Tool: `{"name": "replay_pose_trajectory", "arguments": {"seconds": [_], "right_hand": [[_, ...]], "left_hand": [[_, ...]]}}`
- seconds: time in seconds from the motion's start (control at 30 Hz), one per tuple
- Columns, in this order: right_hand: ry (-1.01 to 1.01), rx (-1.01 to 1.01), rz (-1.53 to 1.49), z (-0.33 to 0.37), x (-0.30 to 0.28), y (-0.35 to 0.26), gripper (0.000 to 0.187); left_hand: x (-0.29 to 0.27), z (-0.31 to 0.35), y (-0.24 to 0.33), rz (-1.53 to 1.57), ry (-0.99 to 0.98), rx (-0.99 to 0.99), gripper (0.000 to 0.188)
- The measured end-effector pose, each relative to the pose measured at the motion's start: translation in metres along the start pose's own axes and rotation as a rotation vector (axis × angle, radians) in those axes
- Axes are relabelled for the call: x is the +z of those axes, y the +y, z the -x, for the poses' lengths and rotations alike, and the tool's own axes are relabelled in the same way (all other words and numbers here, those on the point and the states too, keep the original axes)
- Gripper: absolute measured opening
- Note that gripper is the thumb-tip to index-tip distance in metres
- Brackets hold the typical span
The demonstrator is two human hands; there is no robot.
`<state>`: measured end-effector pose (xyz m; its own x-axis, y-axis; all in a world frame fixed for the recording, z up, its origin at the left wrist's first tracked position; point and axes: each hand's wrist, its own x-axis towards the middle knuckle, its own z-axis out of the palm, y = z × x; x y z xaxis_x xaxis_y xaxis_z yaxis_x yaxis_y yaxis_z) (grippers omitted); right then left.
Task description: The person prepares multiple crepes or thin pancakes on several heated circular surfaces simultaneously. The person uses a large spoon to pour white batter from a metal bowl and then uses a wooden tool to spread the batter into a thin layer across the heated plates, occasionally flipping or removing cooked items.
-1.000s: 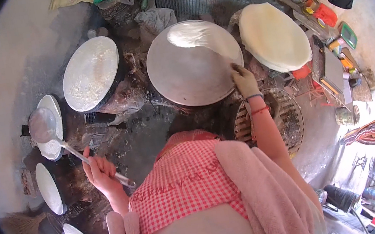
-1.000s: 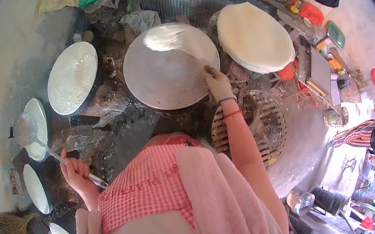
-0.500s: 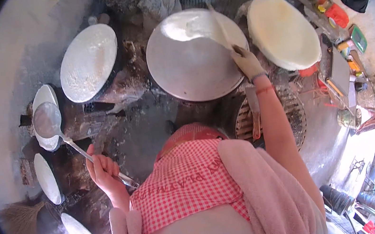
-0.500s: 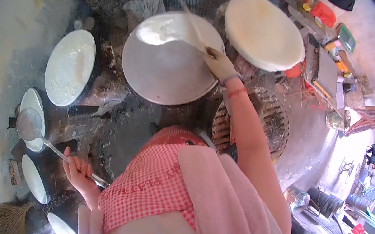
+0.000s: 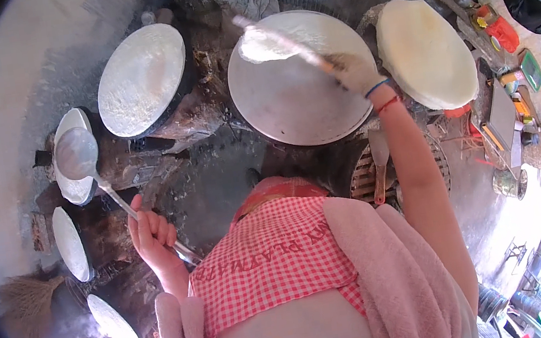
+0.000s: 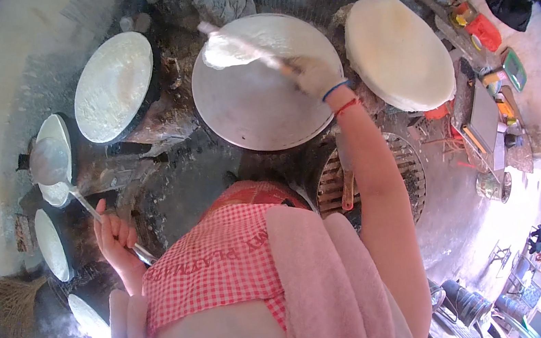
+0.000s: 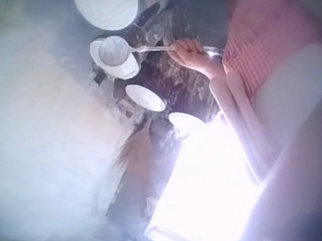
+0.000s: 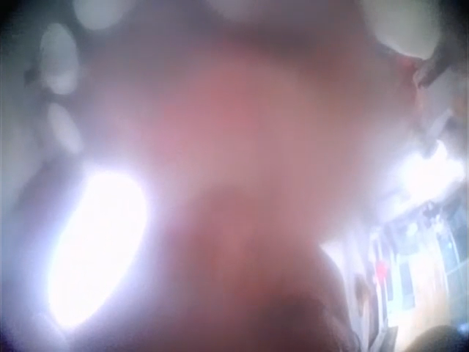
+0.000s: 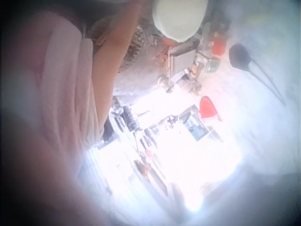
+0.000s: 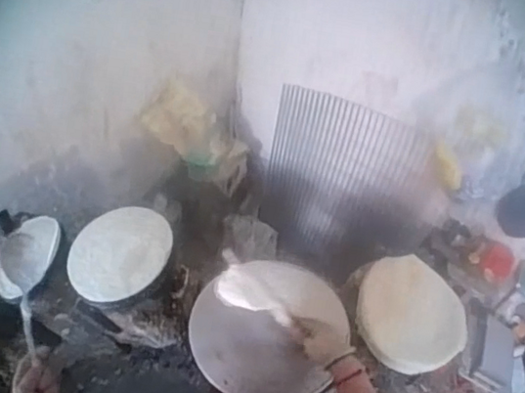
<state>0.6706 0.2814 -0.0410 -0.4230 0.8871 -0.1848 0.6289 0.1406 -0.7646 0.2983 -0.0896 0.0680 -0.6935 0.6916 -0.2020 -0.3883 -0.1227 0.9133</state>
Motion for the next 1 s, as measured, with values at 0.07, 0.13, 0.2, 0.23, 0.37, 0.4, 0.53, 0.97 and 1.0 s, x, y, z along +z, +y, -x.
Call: {"name": "replay_pose_trajectory", "arguments": {"seconds": [0.07, 0.13, 0.2, 0.23, 0.37, 0.4, 0.53, 0.97, 1.0], "right_hand": [[-0.098, -0.025, -0.038, 0.025, 0.011, -0.025, 0.040], [-0.107, -0.073, -0.049, 0.044, 0.004, -0.009, 0.047], [0.083, 0.136, -0.111, 0.044, -0.013, 0.032, 0.045], [0.181, 0.252, -0.151, 0.045, -0.015, 0.036, 0.045], [0.085, 0.007, -0.091, 0.005, 0.010, 0.028, 0.034], [-0.005, 0.026, -0.094, 0.007, 0.019, 0.012, 0.035], [-0.058, 0.031, -0.119, 0.054, 0.023, -0.005, 0.038], [0.195, 0.196, -0.346, 0.134, 0.010, 0.065, 0.035], [0.210, 0.135, -0.247, 0.125, 0.009, 0.064, 0.036]], "left_hand": [[0.001, -0.005, 0.001, -0.014, 0.032, -0.009, 0.034], [0.000, -0.014, 0.004, 0.024, 0.006, -0.012, 0.034], [0.007, -0.018, 0.008, 0.014, 0.013, -0.018, 0.034], [0.004, -0.020, 0.006, -0.026, -0.003, -0.014, 0.035], [0.003, -0.039, -0.002, -0.104, -0.019, -0.112, 0.034], [0.001, -0.046, -0.005, -0.110, -0.021, -0.132, 0.033], [0.006, -0.067, 0.004, -0.147, -0.064, -0.217, 0.031], [0.015, -0.098, -0.061, -1.173, -0.438, 0.324, 0.049], [0.021, -0.097, -0.064, -1.213, -0.445, 0.359, 0.050]]}}
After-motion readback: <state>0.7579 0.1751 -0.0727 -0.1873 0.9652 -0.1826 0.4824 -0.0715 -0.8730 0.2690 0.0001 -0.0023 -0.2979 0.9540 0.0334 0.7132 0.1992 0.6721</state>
